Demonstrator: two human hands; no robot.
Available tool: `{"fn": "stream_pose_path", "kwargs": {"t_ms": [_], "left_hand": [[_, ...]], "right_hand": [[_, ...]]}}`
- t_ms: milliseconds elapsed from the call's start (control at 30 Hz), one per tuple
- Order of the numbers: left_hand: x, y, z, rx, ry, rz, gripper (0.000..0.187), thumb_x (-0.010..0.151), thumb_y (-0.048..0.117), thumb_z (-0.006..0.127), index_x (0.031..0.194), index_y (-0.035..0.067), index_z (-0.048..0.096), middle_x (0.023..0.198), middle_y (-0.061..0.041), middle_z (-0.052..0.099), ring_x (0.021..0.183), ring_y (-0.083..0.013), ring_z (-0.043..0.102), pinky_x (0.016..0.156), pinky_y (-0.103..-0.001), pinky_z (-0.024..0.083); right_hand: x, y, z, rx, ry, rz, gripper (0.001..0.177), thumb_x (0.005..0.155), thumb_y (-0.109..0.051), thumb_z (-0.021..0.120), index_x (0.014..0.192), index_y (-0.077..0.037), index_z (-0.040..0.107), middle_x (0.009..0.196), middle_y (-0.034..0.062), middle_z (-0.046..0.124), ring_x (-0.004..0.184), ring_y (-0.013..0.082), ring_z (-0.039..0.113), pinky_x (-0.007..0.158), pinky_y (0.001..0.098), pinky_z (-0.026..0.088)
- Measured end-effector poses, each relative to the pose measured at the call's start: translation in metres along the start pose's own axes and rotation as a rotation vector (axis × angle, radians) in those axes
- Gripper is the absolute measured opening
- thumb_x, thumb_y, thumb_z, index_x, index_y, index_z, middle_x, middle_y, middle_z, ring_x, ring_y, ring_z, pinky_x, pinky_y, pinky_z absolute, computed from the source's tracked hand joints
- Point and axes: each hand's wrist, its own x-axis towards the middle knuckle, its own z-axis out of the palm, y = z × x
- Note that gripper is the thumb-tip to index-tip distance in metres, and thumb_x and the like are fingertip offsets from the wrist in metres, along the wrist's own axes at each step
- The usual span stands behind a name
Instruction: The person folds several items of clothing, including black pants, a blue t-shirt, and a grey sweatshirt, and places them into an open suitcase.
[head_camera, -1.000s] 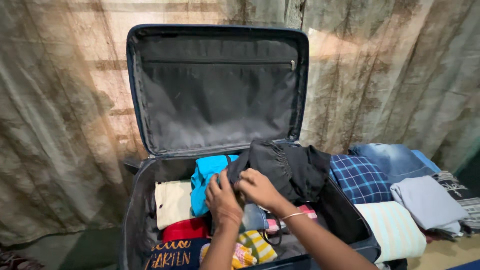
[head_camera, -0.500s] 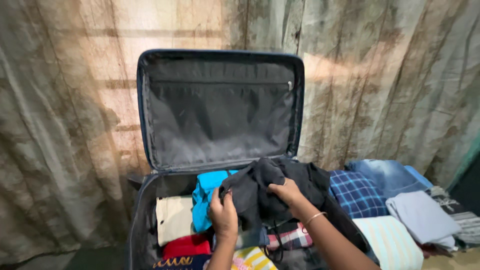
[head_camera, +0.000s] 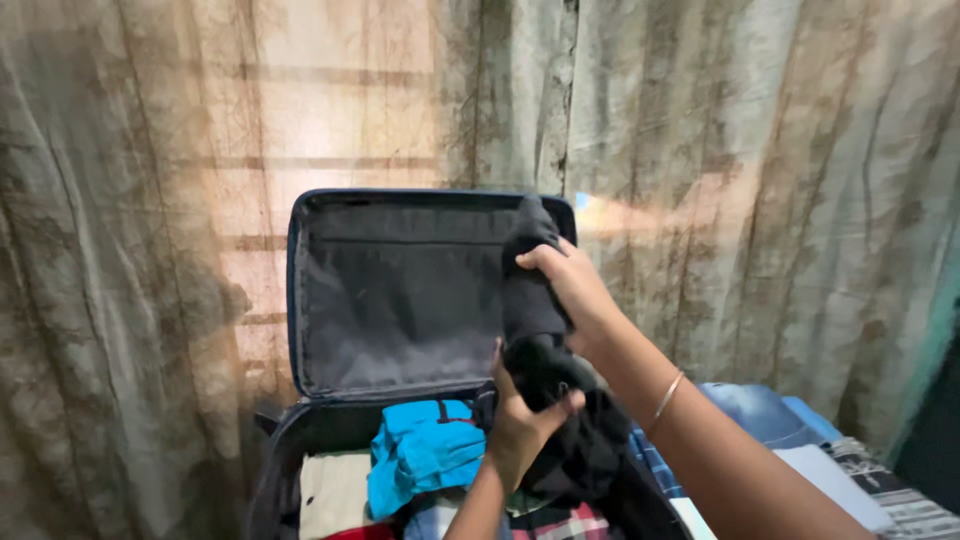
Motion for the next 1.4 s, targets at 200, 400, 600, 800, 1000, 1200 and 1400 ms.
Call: {"fn": "stream_pose_path", "kwargs": {"t_ms": [200,400,600,800,1000,1200,1400], "left_hand": [[0.055,-0.036,0.048,-0.312,0.281,-0.579,0.069,0.097,0.050,0.054,0.151,0.007,0.054,0.134,-0.010,0.068,0.116,-0.0206,0.062,0.100,-0.038,0.048],[0.109,-0.011,0.056,-0.799,0.266,-0.504,0.074,0.099,0.054,0.055,0.151,0.002,0.047,0.139,-0.018,0.054,0.124,-0.0305,0.053,0.105,-0.046,0.041],[0.153,0.082,0.105,-1.066,0.085,-0.485,0.081,0.102,0.059,0.056,0.152,-0.003,0.039,0.145,-0.025,0.040,0.132,-0.0403,0.043,0.109,-0.053,0.034],[0.146,0.011,0.052,-0.833,0.504,-0.516,0.089,0.105,0.063,0.056,0.152,-0.007,0.032,0.151,-0.033,0.026,0.140,-0.0502,0.034,0.113,-0.061,0.028],[0.073,0.048,0.009,-0.296,0.312,-0.747,0.094,0.088,0.077,0.054,0.156,0.012,0.044,0.158,-0.004,0.051,0.142,-0.0196,0.042,0.113,-0.039,0.027],[0.055,0.143,0.032,0.259,-0.232,-0.661,0.086,0.084,0.055,0.075,0.150,0.008,0.045,0.146,-0.006,0.057,0.136,-0.0202,0.053,0.111,-0.034,0.041],[0.076,0.067,-0.001,-0.102,0.288,-0.409,0.049,0.086,0.030,0.066,0.123,-0.002,0.071,0.110,-0.014,0.075,0.101,-0.0243,0.068,0.092,-0.036,0.052]], "right_hand": [[-0.009,0.004,-0.050,-0.138,-0.090,-0.119,0.048,0.087,-0.032,0.070,0.124,-0.002,0.066,0.109,0.0082,0.070,0.099,0.0175,0.066,0.085,0.0321,0.053],[-0.014,0.028,-0.169,-0.922,-0.235,-0.327,0.106,0.068,-0.041,0.089,0.154,-0.011,0.033,0.141,0.0112,0.052,0.124,0.0224,0.056,0.104,0.0360,0.048],[-0.032,0.088,-0.204,-0.628,-0.400,-0.222,0.105,0.059,-0.036,0.094,0.150,-0.012,0.046,0.136,0.0139,0.064,0.123,0.0309,0.059,0.096,0.0421,0.054],[-0.001,0.093,-0.199,-0.971,0.131,-0.118,0.047,0.087,-0.042,0.059,0.118,-0.009,0.072,0.102,0.0242,0.075,0.096,0.0412,0.075,0.085,0.0487,0.057],[0.078,0.029,-0.177,-0.890,0.401,-0.403,0.048,0.099,-0.045,0.051,0.112,-0.003,0.073,0.110,0.0290,0.070,0.108,0.0501,0.064,0.094,0.0555,0.049],[0.039,-0.029,-0.079,-0.818,0.347,-0.466,0.042,0.090,-0.036,0.058,0.110,-0.002,0.073,0.105,0.0258,0.073,0.104,0.0418,0.069,0.093,0.0488,0.052],[-0.008,-0.022,-0.080,-0.150,-0.553,-0.109,0.067,0.095,-0.043,0.057,0.151,-0.007,0.045,0.150,0.0136,0.055,0.141,0.0249,0.049,0.112,0.0425,0.041]]}}
